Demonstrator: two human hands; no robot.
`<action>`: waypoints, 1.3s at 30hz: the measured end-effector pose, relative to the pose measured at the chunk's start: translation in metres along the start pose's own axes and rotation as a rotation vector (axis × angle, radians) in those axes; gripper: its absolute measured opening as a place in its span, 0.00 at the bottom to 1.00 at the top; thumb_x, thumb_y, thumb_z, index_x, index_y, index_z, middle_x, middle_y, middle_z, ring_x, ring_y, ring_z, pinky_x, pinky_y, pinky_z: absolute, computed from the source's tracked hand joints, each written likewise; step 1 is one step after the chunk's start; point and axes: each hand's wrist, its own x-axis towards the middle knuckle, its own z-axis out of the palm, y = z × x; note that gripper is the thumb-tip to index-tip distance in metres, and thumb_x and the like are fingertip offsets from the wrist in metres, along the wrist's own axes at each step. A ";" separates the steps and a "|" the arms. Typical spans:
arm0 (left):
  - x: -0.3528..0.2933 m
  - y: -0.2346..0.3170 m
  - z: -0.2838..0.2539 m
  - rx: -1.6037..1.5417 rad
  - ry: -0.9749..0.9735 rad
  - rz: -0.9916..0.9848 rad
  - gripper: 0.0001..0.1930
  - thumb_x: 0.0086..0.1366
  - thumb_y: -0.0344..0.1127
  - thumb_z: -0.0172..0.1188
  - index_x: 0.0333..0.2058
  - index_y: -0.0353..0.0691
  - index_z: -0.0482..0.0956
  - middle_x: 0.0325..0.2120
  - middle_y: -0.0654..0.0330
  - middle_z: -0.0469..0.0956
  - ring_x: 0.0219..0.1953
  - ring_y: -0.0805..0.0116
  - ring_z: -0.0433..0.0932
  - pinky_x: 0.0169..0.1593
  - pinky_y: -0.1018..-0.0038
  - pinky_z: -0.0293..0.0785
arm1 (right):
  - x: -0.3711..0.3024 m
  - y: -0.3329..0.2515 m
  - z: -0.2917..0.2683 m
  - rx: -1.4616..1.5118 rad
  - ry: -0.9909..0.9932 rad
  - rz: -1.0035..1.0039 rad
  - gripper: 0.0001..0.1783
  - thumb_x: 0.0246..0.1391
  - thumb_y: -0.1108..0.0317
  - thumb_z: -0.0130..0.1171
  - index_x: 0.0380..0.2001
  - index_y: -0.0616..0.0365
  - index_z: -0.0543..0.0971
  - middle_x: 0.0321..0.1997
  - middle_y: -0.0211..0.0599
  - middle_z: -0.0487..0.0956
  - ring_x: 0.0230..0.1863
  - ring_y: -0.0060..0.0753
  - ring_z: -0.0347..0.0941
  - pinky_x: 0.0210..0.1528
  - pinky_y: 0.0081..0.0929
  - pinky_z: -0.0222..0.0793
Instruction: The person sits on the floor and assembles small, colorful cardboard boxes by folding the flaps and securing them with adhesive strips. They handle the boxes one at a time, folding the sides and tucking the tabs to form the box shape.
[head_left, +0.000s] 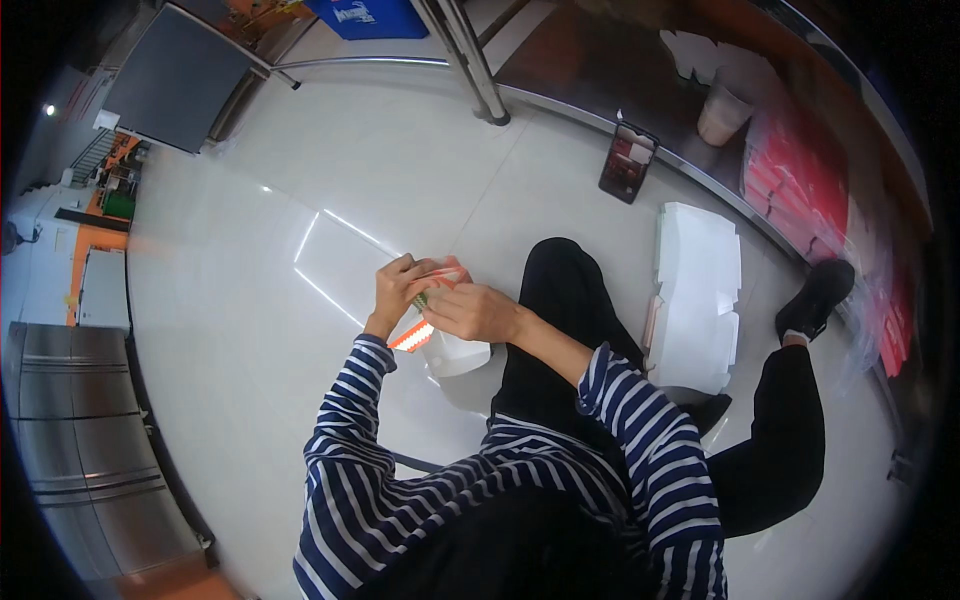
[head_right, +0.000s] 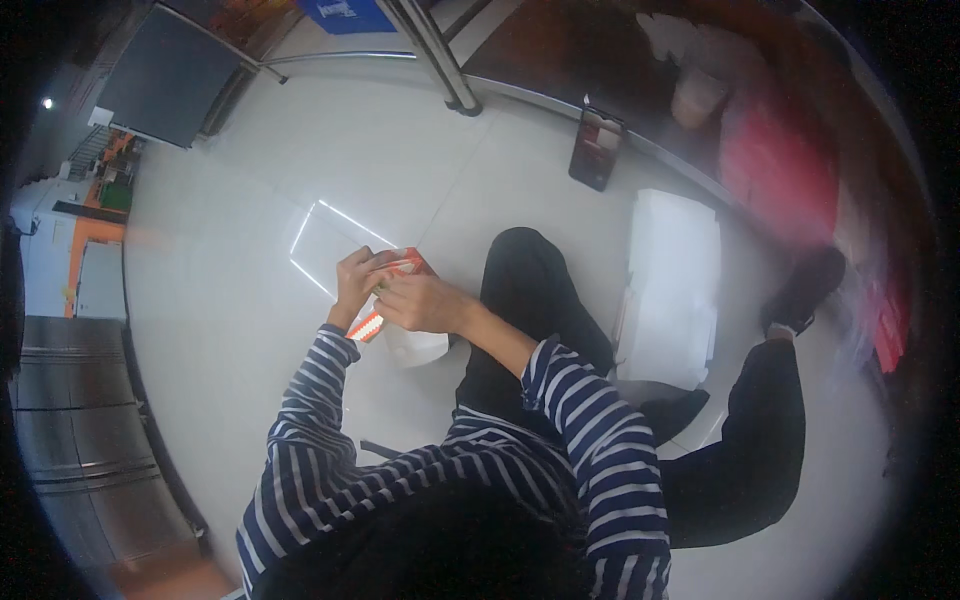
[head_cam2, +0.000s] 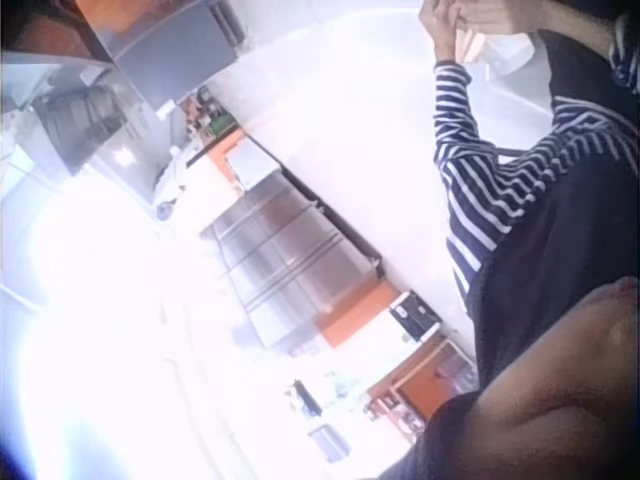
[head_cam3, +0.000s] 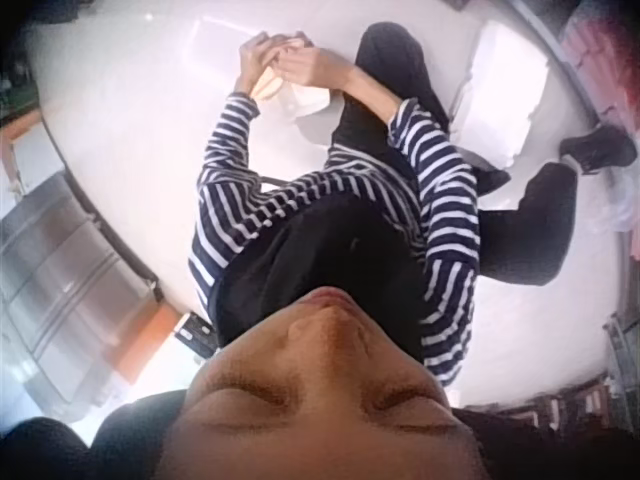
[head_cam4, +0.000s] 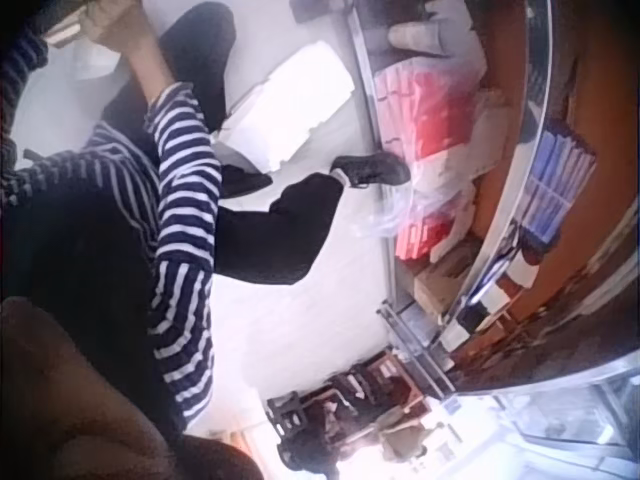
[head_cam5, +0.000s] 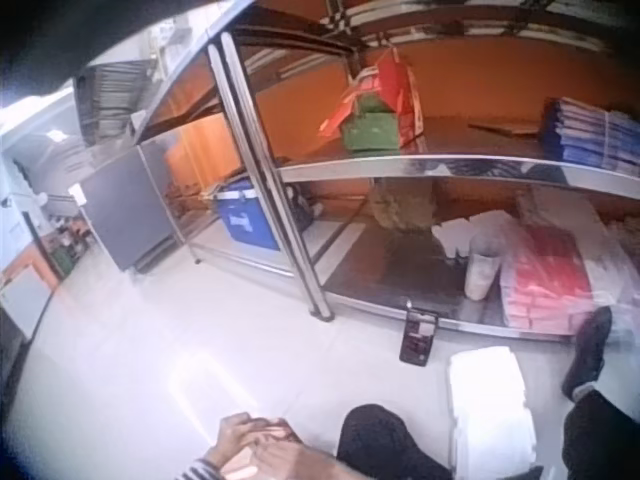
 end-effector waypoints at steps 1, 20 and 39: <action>0.000 0.000 0.000 0.004 0.005 0.009 0.15 0.46 0.44 0.62 0.31 0.42 0.81 0.15 0.60 0.68 0.17 0.66 0.68 0.21 0.73 0.66 | -0.002 -0.002 -0.001 -0.033 -0.035 -0.022 0.09 0.39 0.72 0.55 0.29 0.58 0.74 0.27 0.29 0.72 0.32 0.25 0.72 0.34 0.22 0.69; -0.004 -0.007 0.006 -0.037 0.006 -0.055 0.12 0.48 0.36 0.61 0.33 0.41 0.81 0.16 0.60 0.65 0.18 0.68 0.67 0.23 0.74 0.64 | -0.085 -0.107 0.027 0.120 -0.109 0.775 0.06 0.41 0.73 0.52 0.24 0.64 0.74 0.46 0.45 0.68 0.44 0.39 0.67 0.45 0.37 0.66; -0.004 -0.011 0.006 -0.065 -0.040 -0.075 0.15 0.49 0.39 0.63 0.35 0.40 0.81 0.16 0.60 0.62 0.18 0.68 0.64 0.22 0.73 0.61 | -0.075 -0.130 0.027 -0.312 -0.208 0.511 0.09 0.43 0.66 0.51 0.29 0.54 0.75 0.36 0.33 0.71 0.41 0.28 0.65 0.38 0.34 0.58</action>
